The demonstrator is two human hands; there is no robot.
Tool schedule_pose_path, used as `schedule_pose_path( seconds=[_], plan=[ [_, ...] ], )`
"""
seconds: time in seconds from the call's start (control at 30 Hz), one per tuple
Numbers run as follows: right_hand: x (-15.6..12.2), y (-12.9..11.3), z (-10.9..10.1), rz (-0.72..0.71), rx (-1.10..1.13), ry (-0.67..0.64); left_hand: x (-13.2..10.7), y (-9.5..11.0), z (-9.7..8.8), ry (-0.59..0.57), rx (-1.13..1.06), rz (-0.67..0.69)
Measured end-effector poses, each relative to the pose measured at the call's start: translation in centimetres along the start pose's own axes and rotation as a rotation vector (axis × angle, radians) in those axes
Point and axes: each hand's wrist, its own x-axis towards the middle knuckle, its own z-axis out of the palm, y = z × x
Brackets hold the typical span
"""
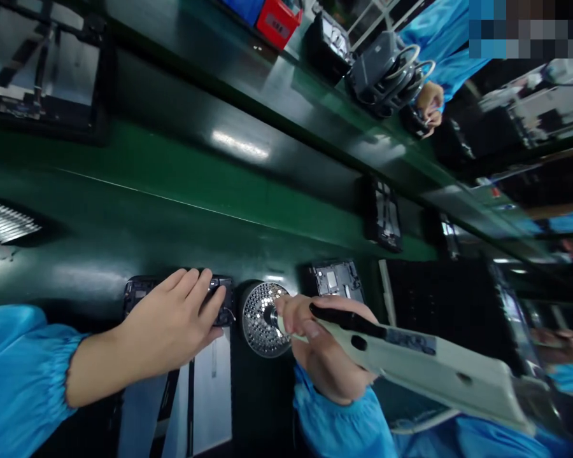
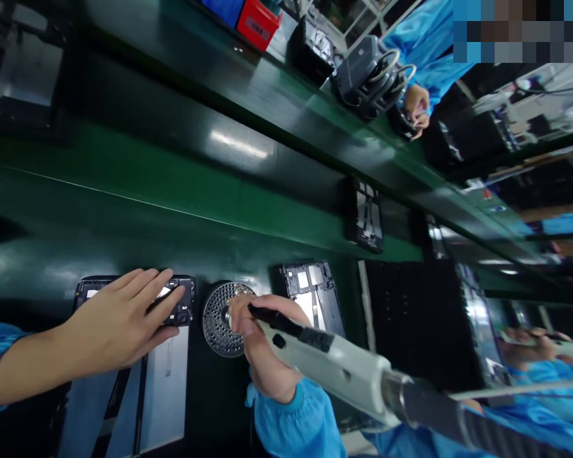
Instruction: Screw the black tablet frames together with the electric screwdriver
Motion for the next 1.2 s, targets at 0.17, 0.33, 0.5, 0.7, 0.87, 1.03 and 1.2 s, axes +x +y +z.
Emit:
schedule_pose_path(
  seconds=[0.17,0.33,0.5,0.7,0.87,1.03,1.2],
  plan=[
    [-0.1,0.2,0.2,0.008,-0.019,0.021,0.3,0.0,-0.2,0.017,-0.025,-0.018],
    [-0.1,0.1,0.3,0.028,-0.035,0.039,0.3,0.7,-0.5,0.039,-0.042,-0.023],
    [-0.2,0.2,0.1,0.046,-0.022,0.037,-0.1,1.7,-0.2,0.056,-0.061,-0.017],
    [-0.2,-1.2,0.3,0.022,-0.041,0.01,-0.3,1.6,0.2,0.038,-0.089,-0.001],
    [1.1,-3.3,2.0,0.072,-0.084,-0.045,-0.3,1.5,0.1,0.025,-0.125,-0.006],
    [2.2,-2.8,3.2,0.111,-0.083,-0.156,-0.2,1.5,0.1,0.008,-0.115,-0.005],
    [2.2,-2.3,3.5,0.14,-0.079,-0.157,-0.1,1.6,0.1,0.003,-0.104,-0.001]
  ],
)
